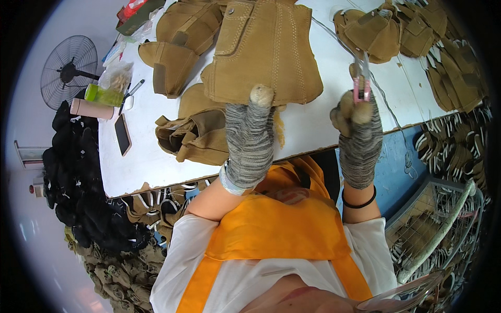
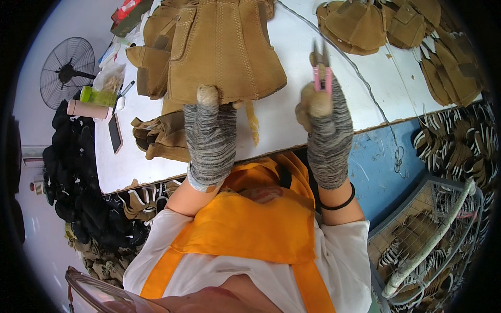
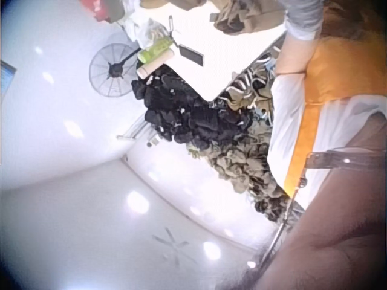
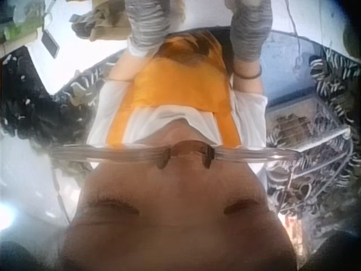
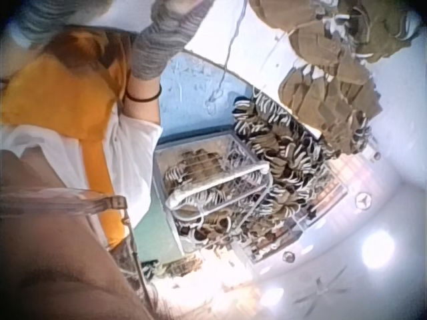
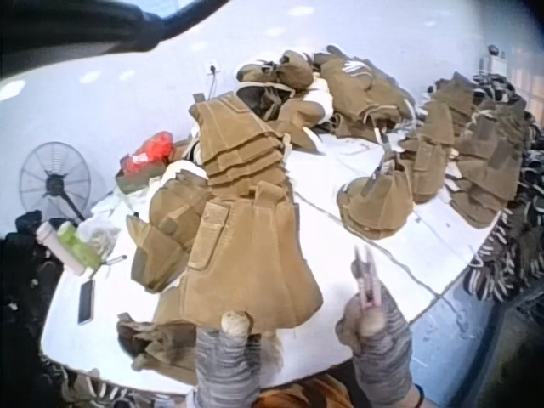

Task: The person trims excess threads and material from the edges of boot upper components using small shears while wearing gloves.

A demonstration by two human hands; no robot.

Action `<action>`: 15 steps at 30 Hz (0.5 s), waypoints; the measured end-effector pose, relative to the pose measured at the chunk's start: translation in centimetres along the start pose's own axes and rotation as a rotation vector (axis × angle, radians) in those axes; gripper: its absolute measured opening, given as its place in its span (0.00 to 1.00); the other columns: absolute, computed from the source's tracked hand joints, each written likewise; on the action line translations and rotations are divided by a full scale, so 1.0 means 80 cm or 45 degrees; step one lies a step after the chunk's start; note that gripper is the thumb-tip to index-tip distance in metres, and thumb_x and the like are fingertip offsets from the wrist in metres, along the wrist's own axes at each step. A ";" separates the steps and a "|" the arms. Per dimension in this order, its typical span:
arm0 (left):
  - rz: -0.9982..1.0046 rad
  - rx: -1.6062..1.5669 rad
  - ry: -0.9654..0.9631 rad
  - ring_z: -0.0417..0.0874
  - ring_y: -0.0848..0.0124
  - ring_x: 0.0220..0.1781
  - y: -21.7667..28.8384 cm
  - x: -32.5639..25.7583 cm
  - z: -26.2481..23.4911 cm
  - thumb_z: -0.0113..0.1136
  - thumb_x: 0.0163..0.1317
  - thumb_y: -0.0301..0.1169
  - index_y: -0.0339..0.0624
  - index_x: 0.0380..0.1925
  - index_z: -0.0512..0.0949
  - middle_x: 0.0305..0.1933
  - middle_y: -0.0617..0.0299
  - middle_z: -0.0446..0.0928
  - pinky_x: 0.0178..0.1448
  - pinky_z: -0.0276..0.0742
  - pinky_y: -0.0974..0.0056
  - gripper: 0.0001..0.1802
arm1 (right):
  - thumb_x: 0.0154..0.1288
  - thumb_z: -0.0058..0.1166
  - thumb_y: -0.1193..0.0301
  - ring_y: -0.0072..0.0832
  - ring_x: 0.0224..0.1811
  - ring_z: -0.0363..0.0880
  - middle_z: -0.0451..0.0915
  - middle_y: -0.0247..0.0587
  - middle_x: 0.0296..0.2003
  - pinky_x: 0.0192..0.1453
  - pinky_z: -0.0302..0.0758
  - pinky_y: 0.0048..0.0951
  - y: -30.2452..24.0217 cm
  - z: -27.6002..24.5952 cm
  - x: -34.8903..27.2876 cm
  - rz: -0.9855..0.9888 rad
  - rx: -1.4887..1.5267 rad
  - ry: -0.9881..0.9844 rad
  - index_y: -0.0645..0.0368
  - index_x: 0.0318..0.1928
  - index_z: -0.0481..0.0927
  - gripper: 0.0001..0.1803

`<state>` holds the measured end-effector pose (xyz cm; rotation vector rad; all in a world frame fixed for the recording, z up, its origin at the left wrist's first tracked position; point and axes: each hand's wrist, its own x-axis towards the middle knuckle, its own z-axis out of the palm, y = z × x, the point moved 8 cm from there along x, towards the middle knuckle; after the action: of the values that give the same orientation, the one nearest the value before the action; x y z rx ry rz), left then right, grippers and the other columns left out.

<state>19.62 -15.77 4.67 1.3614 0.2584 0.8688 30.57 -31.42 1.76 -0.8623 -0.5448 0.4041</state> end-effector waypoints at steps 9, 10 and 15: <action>0.157 0.408 -0.032 0.72 0.70 0.50 0.006 -0.008 -0.003 0.55 0.66 0.33 0.37 0.53 0.69 0.50 0.58 0.71 0.57 0.68 0.64 0.19 | 0.68 0.50 0.59 0.20 0.30 0.69 0.74 0.32 0.33 0.35 0.68 0.22 -0.010 0.020 -0.001 0.007 -0.299 0.115 0.64 0.61 0.68 0.28; 0.185 0.455 0.004 0.73 0.71 0.47 0.012 -0.007 0.000 0.55 0.65 0.35 0.36 0.51 0.70 0.47 0.59 0.73 0.55 0.69 0.65 0.18 | 0.68 0.49 0.61 0.22 0.30 0.69 0.74 0.34 0.34 0.37 0.69 0.24 -0.004 0.014 -0.001 0.042 -0.285 0.175 0.64 0.59 0.70 0.25; -0.056 0.125 -0.090 0.78 0.70 0.43 0.014 -0.003 0.007 0.55 0.64 0.41 0.35 0.50 0.70 0.44 0.56 0.75 0.50 0.74 0.64 0.22 | 0.62 0.55 0.62 0.26 0.28 0.69 0.71 0.34 0.29 0.35 0.70 0.26 -0.044 0.064 0.004 -0.549 -1.368 -0.116 0.57 0.59 0.73 0.26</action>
<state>19.36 -16.37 5.75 1.4697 0.2783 0.7780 28.16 -30.32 7.37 -1.7034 -1.0347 -0.3029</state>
